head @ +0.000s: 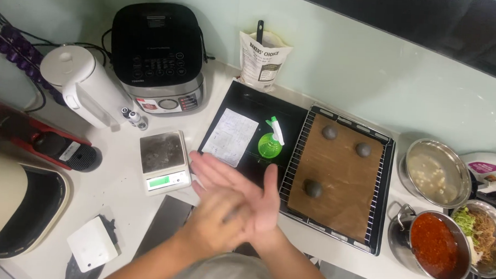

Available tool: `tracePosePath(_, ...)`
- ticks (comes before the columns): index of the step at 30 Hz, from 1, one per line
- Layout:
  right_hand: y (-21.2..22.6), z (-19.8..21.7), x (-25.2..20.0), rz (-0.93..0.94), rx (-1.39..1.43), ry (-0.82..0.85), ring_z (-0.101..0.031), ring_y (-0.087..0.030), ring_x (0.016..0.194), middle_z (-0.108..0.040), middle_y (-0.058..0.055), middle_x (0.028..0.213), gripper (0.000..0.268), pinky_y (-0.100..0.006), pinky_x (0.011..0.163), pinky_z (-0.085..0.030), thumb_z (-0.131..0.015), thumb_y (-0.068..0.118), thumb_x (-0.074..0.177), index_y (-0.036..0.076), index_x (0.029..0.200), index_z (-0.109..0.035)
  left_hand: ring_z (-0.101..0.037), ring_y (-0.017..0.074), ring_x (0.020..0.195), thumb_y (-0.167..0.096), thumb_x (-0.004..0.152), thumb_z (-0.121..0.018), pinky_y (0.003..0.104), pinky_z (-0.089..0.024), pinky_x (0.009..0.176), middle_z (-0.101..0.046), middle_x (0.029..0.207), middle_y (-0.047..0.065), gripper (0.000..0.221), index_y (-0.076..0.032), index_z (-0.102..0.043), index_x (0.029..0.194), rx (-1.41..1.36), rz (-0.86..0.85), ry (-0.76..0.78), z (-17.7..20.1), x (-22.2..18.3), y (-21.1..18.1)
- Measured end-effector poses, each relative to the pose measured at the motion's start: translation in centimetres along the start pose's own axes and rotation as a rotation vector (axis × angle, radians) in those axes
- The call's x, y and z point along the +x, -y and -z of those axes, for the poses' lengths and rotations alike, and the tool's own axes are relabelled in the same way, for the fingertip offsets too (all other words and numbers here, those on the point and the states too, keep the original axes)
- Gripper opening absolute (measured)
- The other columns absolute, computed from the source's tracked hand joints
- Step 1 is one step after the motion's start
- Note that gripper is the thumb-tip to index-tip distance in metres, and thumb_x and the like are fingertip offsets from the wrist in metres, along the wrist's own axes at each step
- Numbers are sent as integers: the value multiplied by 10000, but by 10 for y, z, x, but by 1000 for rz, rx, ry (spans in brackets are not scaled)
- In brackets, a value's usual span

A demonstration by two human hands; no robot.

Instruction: The recorder shapes dough into small balls, weighs them on a kitchen scale for consistency, and places them onto a baking tray before putting it in the oven.

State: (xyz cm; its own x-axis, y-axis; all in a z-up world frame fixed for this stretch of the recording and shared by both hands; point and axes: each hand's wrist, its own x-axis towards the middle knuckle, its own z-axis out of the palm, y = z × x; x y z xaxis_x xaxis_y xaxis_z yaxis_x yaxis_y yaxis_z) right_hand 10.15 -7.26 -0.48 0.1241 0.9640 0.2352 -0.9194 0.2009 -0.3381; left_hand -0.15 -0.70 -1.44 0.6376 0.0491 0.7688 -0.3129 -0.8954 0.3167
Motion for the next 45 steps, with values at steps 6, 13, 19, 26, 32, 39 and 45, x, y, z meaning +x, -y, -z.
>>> tracePosePath(6,0,1,7,-29,74,-26,-106,-298,1635,-88,-285,1735,1192,-377,1312,-91,-144,831,918,-142,1605,-108,-618,347,997,-109,795,-804,475,-514,891,-594,1091,160,309,22,-641,1023,-42,0,1,-6,10,-11)
tracePosePath(13,-2,7,0,-13,109,62,-95,-289,1626,-57,-265,1729,1231,-394,1320,-90,-187,875,906,-125,1614,-77,-622,357,979,-125,771,-796,487,-503,859,-606,1064,161,276,-11,-635,965,-40,1,4,-12,13,-14)
tracePosePath(19,7,10,-7,42,99,6,-93,-319,1613,-61,-286,1712,1230,-439,1319,-88,-193,877,920,-139,1598,-56,-628,362,987,-95,795,-773,491,-509,869,-618,1084,167,265,25,-639,990,56,-57,14,-10,23,-1)
tracePosePath(26,18,2,-8,35,26,-66,-86,-312,1621,-75,-278,1723,1232,-432,1318,-94,-197,872,907,-131,1610,-69,-622,368,1007,-122,796,-787,476,-499,886,-604,1095,171,268,2,-649,989,-26,-26,29,-11,16,-6)
tracePosePath(32,8,1,-4,9,107,-25,-89,-305,1629,-81,-261,1735,1252,-395,1321,-90,-203,877,886,-131,1616,-68,-613,375,1032,-120,752,-787,487,-505,911,-600,1119,184,307,13,-642,987,-13,30,35,-13,24,-15)
tracePosePath(39,1,8,-8,49,91,-15,-99,-344,1616,-72,-296,1720,1225,-467,1324,-97,-220,863,934,-153,1604,-73,-621,352,1004,-149,760,-799,472,-494,864,-611,1107,169,295,-27,-656,987,-40,26,72,-9,12,-13)
tracePosePath(45,6,6,-7,38,-14,-71,-102,-332,1625,-85,-295,1719,1182,-484,1321,-94,-222,829,937,-134,1608,-84,-616,347,1005,-121,788,-779,475,-498,869,-604,1109,168,286,0,-641,1008,-34,35,11,-12,11,-1)
